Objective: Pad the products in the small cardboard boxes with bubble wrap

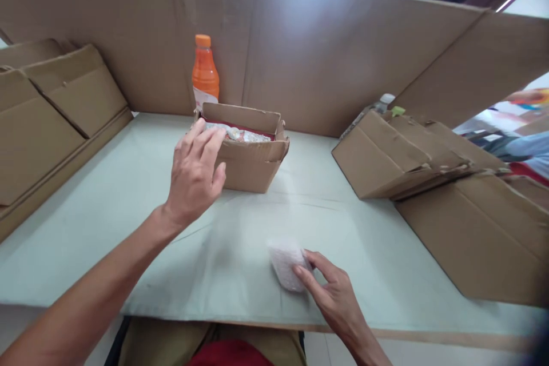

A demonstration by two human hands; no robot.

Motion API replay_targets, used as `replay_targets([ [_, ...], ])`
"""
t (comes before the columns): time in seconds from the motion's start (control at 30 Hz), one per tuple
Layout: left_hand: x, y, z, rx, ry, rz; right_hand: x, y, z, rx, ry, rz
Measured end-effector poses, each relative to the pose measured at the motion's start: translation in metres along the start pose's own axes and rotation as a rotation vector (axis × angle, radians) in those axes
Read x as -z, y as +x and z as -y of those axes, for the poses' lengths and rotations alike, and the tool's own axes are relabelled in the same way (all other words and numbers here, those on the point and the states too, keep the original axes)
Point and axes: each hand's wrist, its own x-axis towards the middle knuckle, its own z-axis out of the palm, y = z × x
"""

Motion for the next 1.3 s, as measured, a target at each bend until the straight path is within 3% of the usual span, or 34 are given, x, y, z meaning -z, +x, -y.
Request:
replay_targets([
  [0.1, -0.016, 0.021, 0.019, 0.025, 0.014, 0.049, 0.007, 0.011, 0.000, 0.077, -0.045, -0.052],
  [0.2, -0.012, 0.019, 0.020, -0.064, -0.033, 0.052, 0.025, 0.025, 0.001, 0.135, -0.084, -0.133],
  [0.3, 0.016, -0.002, 0.005, -0.161, -0.074, 0.089, 0.054, 0.042, 0.011, 0.087, -0.100, -0.279],
  [0.4, 0.055, -0.034, -0.016, -0.178, -0.087, 0.130, 0.082, 0.067, 0.040, 0.077, -0.117, -0.395],
  [0.5, 0.086, -0.063, -0.036, -0.157, -0.098, 0.158, 0.091, 0.102, 0.083, 0.268, -0.223, -0.321],
  [0.57, 0.098, -0.075, -0.045, -0.128, -0.109, 0.168, 0.080, 0.128, 0.111, 0.450, -0.266, -0.146],
  [0.67, 0.103, -0.081, -0.052, -0.071, -0.120, 0.157, 0.042, 0.162, 0.140, 0.603, -0.381, 0.204],
  [0.77, 0.100, -0.080, -0.052, -0.044, -0.123, 0.145, -0.003, 0.185, 0.156, 0.592, -0.648, 0.507],
  [0.83, 0.098, -0.079, -0.051, -0.039, -0.136, 0.136, -0.025, 0.193, 0.161, 0.569, -0.761, 0.626],
  [0.97, 0.096, -0.080, -0.047, -0.045, -0.164, 0.131, -0.051, 0.197, 0.162, 0.594, -0.766, 0.748],
  [1.13, 0.095, -0.080, -0.047, -0.054, -0.149, 0.136, -0.072, 0.195, 0.155, 0.757, -0.777, 0.772],
  [1.23, 0.098, -0.079, -0.049, -0.032, -0.124, 0.075, -0.061, 0.199, 0.157, 0.797, -0.781, 0.708],
  [1.3, 0.101, -0.081, -0.049, 0.042, -0.107, -0.019, -0.031, 0.202, 0.156, 0.760, -0.730, 0.579],
])
